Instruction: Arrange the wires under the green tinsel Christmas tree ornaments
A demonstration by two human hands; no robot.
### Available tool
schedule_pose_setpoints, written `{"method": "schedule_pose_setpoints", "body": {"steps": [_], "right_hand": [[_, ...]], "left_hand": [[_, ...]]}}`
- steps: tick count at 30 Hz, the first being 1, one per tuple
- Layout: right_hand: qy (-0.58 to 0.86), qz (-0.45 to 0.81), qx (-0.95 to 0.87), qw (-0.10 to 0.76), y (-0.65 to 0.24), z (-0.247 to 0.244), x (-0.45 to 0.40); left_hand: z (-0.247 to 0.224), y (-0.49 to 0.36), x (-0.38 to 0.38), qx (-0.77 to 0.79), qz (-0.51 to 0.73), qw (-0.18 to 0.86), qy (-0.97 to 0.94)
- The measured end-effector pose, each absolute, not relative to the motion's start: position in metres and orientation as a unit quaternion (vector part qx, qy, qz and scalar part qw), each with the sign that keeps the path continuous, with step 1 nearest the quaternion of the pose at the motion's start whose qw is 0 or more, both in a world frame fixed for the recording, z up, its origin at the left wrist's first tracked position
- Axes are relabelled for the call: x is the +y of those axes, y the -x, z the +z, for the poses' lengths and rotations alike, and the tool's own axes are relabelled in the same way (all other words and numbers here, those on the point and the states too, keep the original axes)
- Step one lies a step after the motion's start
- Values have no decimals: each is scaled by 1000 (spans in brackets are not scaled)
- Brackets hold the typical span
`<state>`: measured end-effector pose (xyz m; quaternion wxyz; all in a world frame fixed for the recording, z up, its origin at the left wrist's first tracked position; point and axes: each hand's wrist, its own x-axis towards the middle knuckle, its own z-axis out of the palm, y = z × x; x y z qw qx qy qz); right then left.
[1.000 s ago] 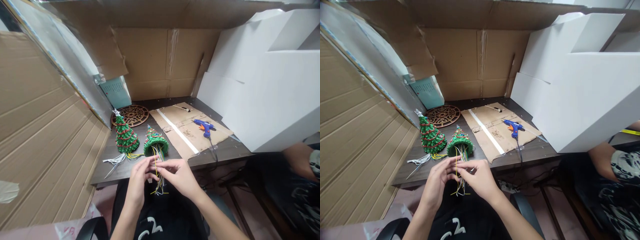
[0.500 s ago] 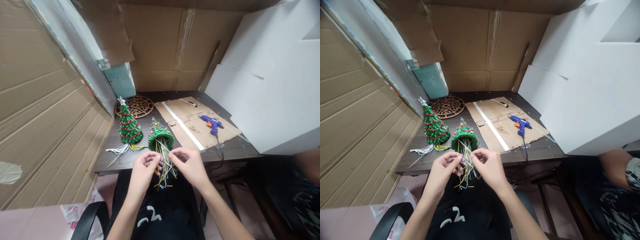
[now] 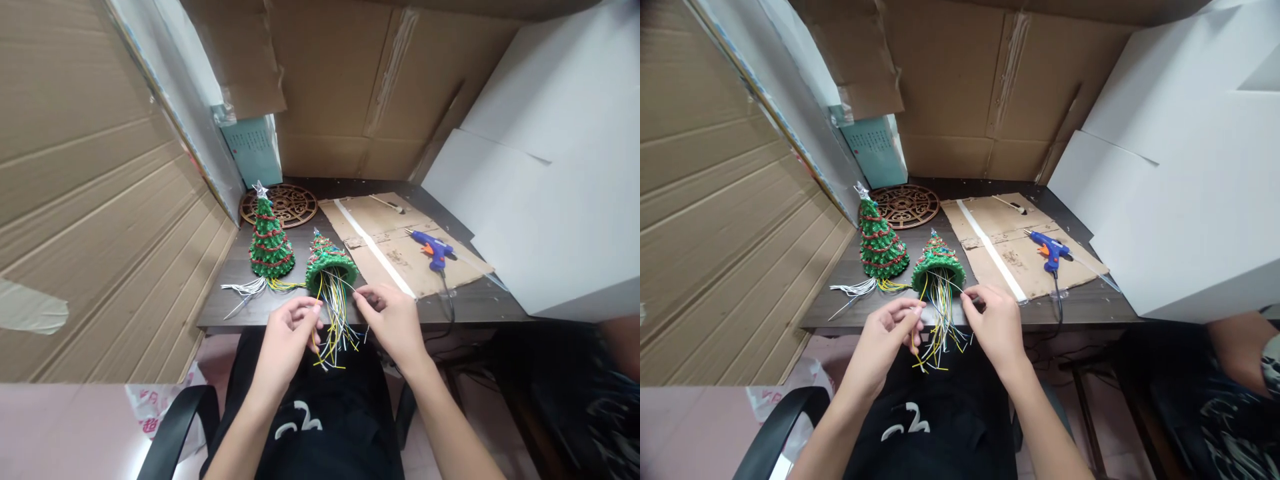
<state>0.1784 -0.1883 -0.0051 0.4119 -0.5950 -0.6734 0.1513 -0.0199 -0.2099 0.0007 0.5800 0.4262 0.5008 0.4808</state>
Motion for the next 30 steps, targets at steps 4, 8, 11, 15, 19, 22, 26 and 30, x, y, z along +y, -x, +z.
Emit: {"method": "schedule_pose_setpoints", "body": {"steps": [4, 8, 11, 15, 19, 22, 26, 30], "right_hand": [[580, 299, -623, 431, -179, 3, -193], [514, 484, -563, 429, -175, 12, -199], [478, 559, -531, 421, -170, 17, -202], [442, 658, -473, 385, -169, 20, -206], [429, 667, -486, 366, -166, 21, -210], [431, 661, -482, 380, -159, 19, -214], [446, 648, -461, 410, -144, 14, -220], [450, 622, -492, 410, -143, 13, -223]], "left_hand": [[-3, 24, -210, 508, 483, 555, -448], [-4, 25, -209, 512, 476, 546, -461], [2, 31, -212, 513, 447, 551, -483], [19, 49, -220, 556, 346, 494, -572], [27, 62, -227, 533, 329, 510, -590], [20, 59, -230, 506, 365, 577, -527], [11, 45, -234, 526, 455, 508, -508], [14, 39, -233, 541, 441, 478, -533]]}}
